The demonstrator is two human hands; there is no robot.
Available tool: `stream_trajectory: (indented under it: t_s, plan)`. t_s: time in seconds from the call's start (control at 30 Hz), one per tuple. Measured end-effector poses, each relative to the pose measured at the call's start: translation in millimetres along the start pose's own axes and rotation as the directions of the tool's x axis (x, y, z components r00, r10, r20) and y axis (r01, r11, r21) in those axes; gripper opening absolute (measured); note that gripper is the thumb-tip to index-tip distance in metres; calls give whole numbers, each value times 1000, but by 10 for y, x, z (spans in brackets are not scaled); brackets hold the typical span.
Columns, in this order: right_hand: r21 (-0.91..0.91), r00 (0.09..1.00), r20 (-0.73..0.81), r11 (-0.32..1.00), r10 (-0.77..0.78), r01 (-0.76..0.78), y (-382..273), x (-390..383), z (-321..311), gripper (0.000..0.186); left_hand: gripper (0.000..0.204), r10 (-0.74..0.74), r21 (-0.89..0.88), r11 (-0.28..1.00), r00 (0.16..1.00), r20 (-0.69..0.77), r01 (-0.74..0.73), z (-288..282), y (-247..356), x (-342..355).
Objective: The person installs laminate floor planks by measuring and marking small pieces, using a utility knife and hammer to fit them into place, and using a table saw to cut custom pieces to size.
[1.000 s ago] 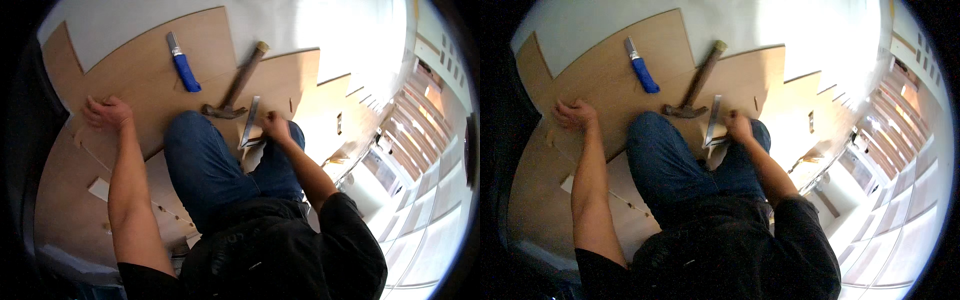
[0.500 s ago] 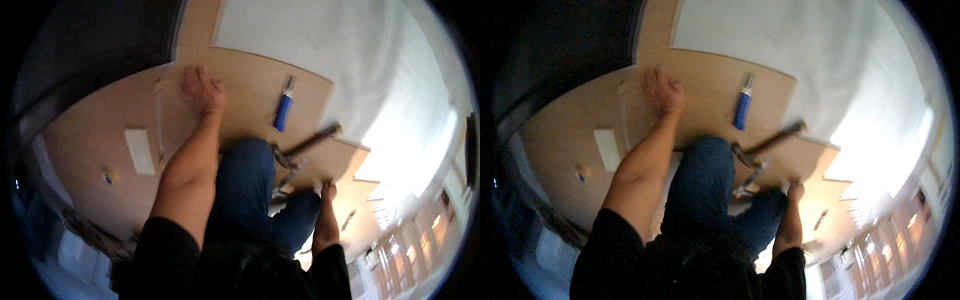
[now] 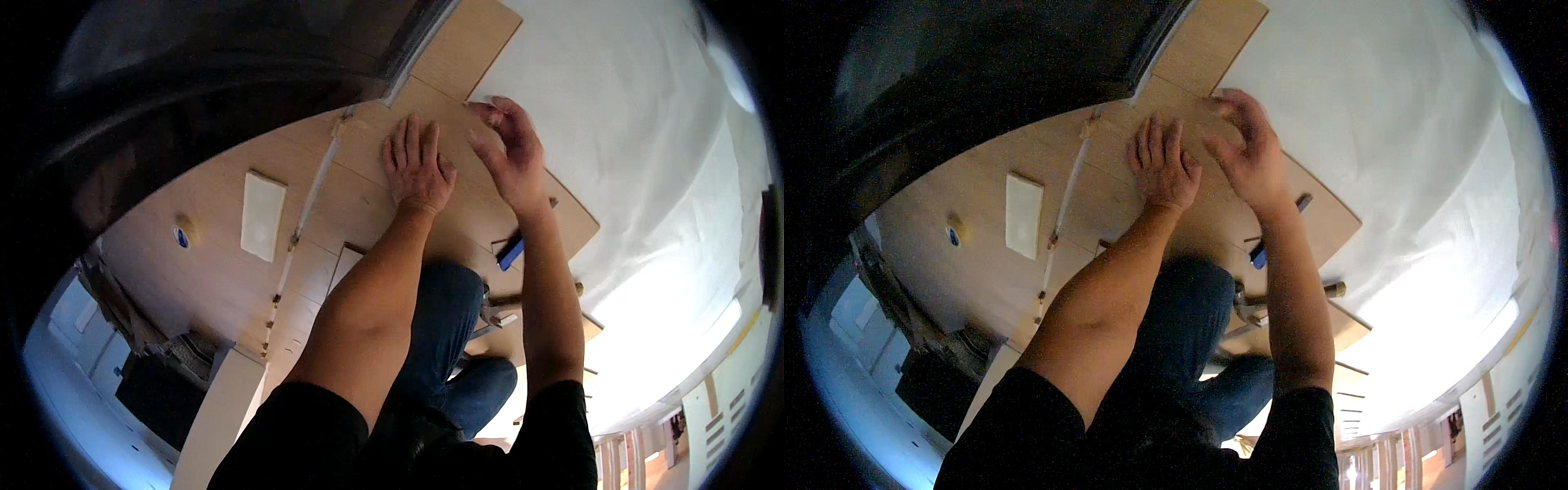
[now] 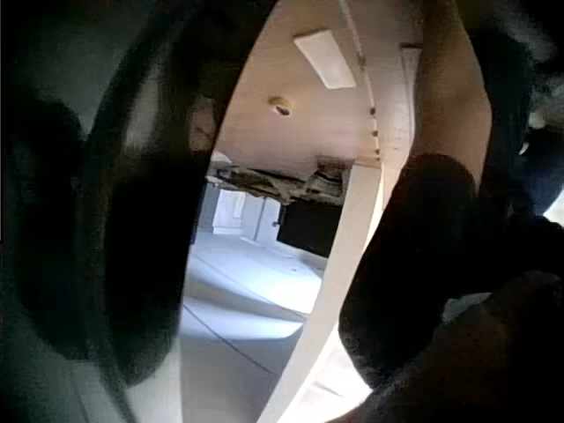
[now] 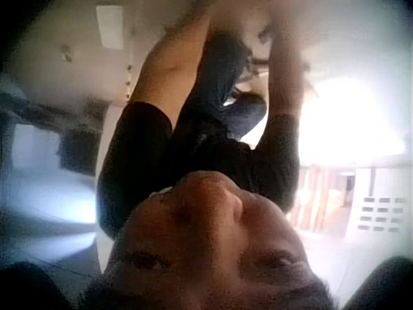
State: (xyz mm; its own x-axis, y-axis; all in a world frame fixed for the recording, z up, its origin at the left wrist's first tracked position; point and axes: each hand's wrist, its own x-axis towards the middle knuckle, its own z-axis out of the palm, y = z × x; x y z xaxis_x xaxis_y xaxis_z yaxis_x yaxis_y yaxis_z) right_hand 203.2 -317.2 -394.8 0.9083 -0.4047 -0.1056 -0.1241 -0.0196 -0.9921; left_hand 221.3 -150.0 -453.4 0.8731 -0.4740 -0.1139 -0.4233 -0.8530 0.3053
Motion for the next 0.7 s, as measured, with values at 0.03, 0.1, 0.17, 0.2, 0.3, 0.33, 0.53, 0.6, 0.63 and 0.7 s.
stream_trajectory:
  t_s: [0.03,0.1,0.17,0.2,0.3,0.33,0.53,0.6,0.63,0.7]
  plan:
    - [-18,993,33,993,118,-117,93,241,109,41,60,1,-17,1000,1000,0,-1,14,18,16]
    - [-23,968,87,972,235,-234,185,534,364,30,59,-3,-22,1000,1000,-19,3,2,-7,14]
    - [-6,965,111,971,236,-237,197,690,538,23,57,1,-14,1000,999,-39,-2,55,-54,10]
    - [-36,969,93,973,230,-228,278,712,583,23,56,7,-9,1000,999,-51,-7,88,-75,14]
    - [-202,985,48,968,165,-152,250,686,683,24,59,13,17,1000,994,-109,-11,158,-101,-31]
    - [-247,990,49,962,135,-119,287,676,717,24,60,10,17,1000,994,-112,-9,155,-115,-46]
    - [-224,999,3,974,-40,39,589,684,734,25,61,-12,28,999,997,-75,15,181,-94,-27]
    - [-314,999,55,949,1,16,474,697,723,24,60,-20,24,999,996,-85,22,190,-109,-42]
    - [-359,997,79,933,24,6,432,701,722,23,61,-24,14,1000,996,-90,26,197,-120,-43]
    - [-375,997,72,925,-41,65,449,721,714,23,62,-26,-4,1000,995,-97,26,189,-113,-30]
